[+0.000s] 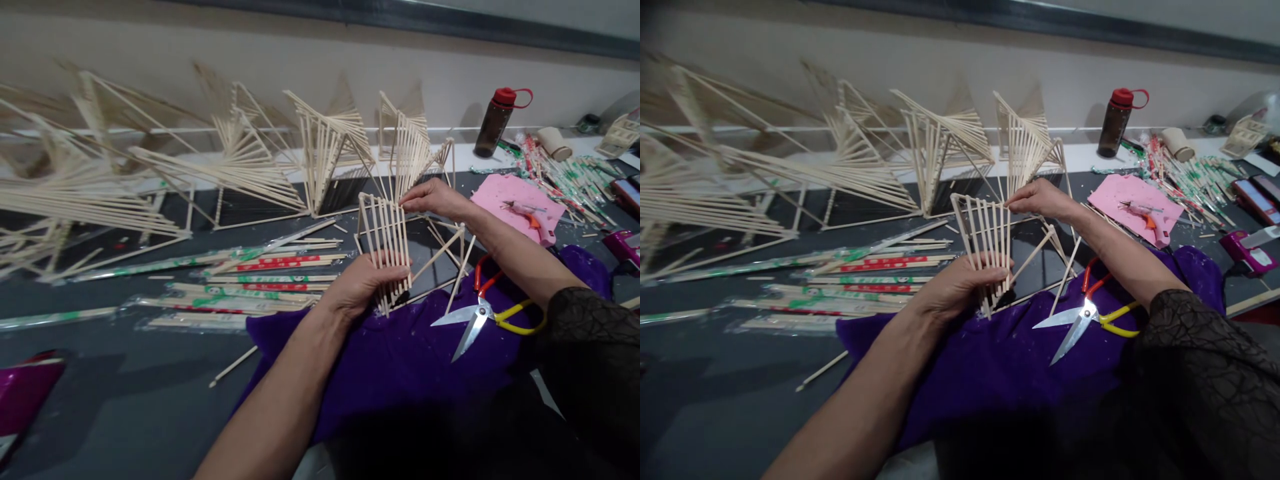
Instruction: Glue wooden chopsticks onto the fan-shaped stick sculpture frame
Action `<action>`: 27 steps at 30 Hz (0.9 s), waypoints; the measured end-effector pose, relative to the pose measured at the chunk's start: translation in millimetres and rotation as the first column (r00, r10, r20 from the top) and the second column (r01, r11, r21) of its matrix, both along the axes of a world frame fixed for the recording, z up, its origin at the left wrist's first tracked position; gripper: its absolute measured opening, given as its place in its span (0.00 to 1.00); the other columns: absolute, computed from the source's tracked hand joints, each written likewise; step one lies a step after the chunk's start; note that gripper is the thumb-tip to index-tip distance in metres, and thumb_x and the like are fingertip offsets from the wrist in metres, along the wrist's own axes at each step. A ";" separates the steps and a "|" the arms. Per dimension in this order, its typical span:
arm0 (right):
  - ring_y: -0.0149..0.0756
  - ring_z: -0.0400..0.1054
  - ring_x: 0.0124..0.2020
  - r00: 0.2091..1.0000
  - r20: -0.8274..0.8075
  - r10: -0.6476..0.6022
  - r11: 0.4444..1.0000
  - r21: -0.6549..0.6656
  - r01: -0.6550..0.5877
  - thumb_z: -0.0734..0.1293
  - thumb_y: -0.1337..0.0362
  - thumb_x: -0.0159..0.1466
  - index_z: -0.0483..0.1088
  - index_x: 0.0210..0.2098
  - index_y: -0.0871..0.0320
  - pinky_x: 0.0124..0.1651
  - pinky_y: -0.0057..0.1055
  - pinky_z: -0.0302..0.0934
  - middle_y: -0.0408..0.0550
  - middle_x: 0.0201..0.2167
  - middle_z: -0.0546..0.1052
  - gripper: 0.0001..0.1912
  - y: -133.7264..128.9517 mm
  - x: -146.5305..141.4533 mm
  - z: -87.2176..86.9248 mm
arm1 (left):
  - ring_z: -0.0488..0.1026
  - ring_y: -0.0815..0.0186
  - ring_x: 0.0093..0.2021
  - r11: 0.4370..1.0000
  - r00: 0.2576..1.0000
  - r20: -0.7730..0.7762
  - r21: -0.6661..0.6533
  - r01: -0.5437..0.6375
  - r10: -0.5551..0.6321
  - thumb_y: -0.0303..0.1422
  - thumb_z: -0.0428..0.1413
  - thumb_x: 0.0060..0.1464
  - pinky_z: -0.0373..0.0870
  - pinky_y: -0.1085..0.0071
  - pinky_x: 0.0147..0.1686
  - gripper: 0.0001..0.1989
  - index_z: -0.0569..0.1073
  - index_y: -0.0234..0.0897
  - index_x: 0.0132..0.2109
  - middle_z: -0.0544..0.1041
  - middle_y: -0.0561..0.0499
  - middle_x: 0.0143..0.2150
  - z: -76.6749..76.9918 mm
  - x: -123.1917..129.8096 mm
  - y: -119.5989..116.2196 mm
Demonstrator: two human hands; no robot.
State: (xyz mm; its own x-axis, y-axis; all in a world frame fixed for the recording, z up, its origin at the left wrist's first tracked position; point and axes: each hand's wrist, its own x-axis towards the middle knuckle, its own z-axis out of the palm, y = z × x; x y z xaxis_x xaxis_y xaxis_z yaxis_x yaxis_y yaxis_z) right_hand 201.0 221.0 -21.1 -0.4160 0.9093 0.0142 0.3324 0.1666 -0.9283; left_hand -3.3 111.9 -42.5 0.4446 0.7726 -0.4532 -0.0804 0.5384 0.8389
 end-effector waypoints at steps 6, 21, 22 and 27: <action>0.28 0.68 0.28 0.999 -0.034 -0.021 0.999 0.038 0.022 0.73 0.66 0.56 0.81 0.33 0.61 0.35 0.27 0.63 0.44 0.26 0.80 0.06 -1.8 -0.1 -5.4 | 0.71 0.70 0.20 1.000 1.000 0.007 -0.008 -0.002 0.002 0.35 0.74 0.24 0.64 0.76 0.22 0.25 0.75 0.32 0.32 0.76 0.51 0.22 2.1 0.6 -0.9; 0.30 0.71 0.32 0.997 -0.074 -0.009 0.999 0.041 0.012 0.73 0.66 0.56 0.81 0.31 0.61 0.42 0.29 0.66 0.46 0.28 0.80 0.05 -3.1 -1.0 -6.4 | 0.71 0.70 0.21 0.999 1.000 0.023 0.032 0.007 -0.008 0.33 0.72 0.29 0.65 0.75 0.23 0.20 0.76 0.31 0.33 0.76 0.51 0.23 -2.1 -0.5 -0.4; 0.31 0.71 0.32 0.997 -0.076 -0.010 0.999 0.042 0.013 0.73 0.66 0.56 0.81 0.31 0.61 0.42 0.29 0.66 0.46 0.27 0.80 0.05 -3.0 -1.1 -6.8 | 0.70 0.70 0.21 1.000 1.000 0.021 0.030 0.008 -0.008 0.33 0.72 0.29 0.65 0.75 0.23 0.20 0.76 0.31 0.33 0.76 0.51 0.22 -1.6 0.2 -0.7; 0.30 0.70 0.31 0.998 -0.060 -0.020 0.998 0.058 0.024 0.73 0.65 0.55 0.80 0.31 0.62 0.40 0.30 0.65 0.45 0.27 0.80 0.06 -3.0 -1.8 -6.8 | 0.70 0.70 0.21 1.000 1.000 0.018 0.024 0.004 -0.005 0.33 0.71 0.29 0.65 0.74 0.23 0.19 0.76 0.32 0.31 0.76 0.51 0.22 1.3 2.9 -1.8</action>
